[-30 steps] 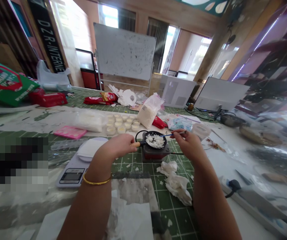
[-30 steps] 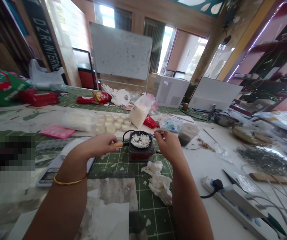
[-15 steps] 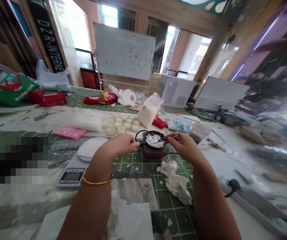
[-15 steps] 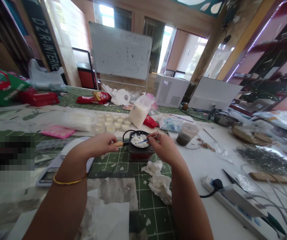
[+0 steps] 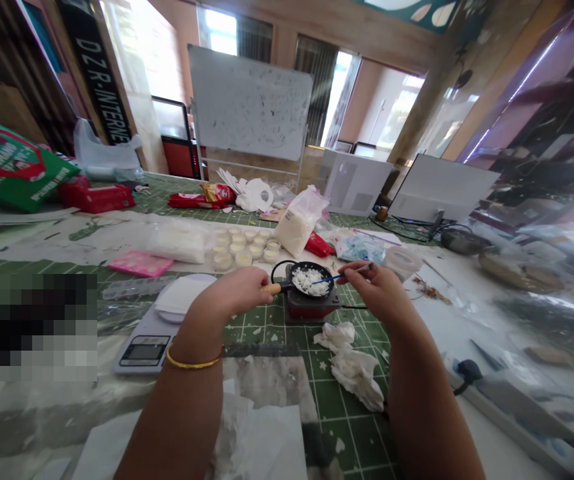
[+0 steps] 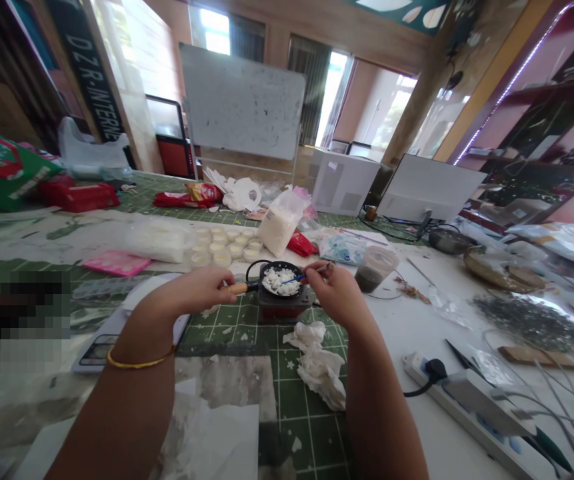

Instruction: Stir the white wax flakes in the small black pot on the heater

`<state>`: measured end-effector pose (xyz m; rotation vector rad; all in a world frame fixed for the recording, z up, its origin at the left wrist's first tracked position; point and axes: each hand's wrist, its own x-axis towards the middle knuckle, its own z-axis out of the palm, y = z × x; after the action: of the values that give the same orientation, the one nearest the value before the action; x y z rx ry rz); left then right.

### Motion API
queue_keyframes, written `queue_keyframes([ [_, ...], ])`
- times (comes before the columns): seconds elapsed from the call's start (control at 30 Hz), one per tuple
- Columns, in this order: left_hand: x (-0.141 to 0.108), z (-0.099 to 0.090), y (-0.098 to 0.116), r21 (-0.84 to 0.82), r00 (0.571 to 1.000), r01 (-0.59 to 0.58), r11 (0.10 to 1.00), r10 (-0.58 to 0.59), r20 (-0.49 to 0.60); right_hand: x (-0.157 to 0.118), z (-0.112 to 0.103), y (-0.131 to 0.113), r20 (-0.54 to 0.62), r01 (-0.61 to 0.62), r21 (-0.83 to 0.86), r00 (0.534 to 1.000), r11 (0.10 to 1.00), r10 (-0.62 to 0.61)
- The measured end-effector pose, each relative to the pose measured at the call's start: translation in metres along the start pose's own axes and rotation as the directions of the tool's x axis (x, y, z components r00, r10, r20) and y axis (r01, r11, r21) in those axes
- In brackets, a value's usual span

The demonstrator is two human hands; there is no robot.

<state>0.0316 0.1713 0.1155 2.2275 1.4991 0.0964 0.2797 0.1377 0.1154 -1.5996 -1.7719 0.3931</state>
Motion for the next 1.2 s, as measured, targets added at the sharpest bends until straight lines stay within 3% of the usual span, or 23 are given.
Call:
queue_keyframes([
  [0.13,0.001,0.001,0.000,0.017,1.000,-0.020,1.000,0.020,-0.007,0.001,0.000,0.003,0.070,-0.013,-0.023,0.997,1.000,0.014],
  [0.23,0.001,0.000,0.000,0.005,1.000,-0.012,1.000,0.012,0.002,0.002,0.003,0.002,0.000,-0.007,-0.057,1.000,0.998,0.007],
  [0.3,0.001,0.001,0.000,-0.002,1.000,-0.010,1.000,0.010,0.008,0.001,0.006,-0.001,-0.012,0.010,-0.002,1.000,1.000,-0.010],
  [0.4,0.002,0.002,-0.001,0.001,1.000,-0.029,1.000,0.029,0.003,-0.002,0.012,-0.007,0.062,0.037,0.093,0.997,0.995,-0.043],
  [0.47,0.003,0.002,-0.001,0.008,0.999,-0.038,0.999,0.038,-0.006,-0.003,0.015,-0.010,0.102,0.043,0.071,0.993,0.997,-0.050],
  [0.57,0.002,0.002,0.000,0.006,1.000,-0.028,1.000,0.028,0.001,-0.004,0.016,-0.011,0.054,0.033,-0.003,0.998,0.999,-0.033],
  [0.63,0.002,0.001,0.000,0.006,1.000,-0.026,1.000,0.026,0.005,-0.005,0.015,-0.011,0.025,0.037,0.005,0.999,0.999,-0.037],
  [0.8,0.002,0.002,-0.002,0.004,0.999,-0.047,0.999,0.047,-0.005,-0.007,0.011,-0.011,0.110,0.050,-0.011,0.993,0.999,-0.049],
  [0.93,0.002,0.001,-0.002,-0.007,1.000,-0.019,1.000,0.019,0.002,-0.005,0.005,-0.008,0.002,0.017,-0.055,1.000,0.998,-0.017],
  [1.1,0.001,0.000,0.000,0.014,1.000,-0.025,1.000,0.025,0.001,-0.004,-0.003,-0.005,0.064,0.011,-0.069,0.998,0.998,-0.006],
  [1.2,0.000,0.000,0.000,0.005,1.000,-0.015,1.000,0.015,0.004,-0.003,-0.005,-0.004,0.021,-0.018,-0.117,1.000,0.993,0.021],
])
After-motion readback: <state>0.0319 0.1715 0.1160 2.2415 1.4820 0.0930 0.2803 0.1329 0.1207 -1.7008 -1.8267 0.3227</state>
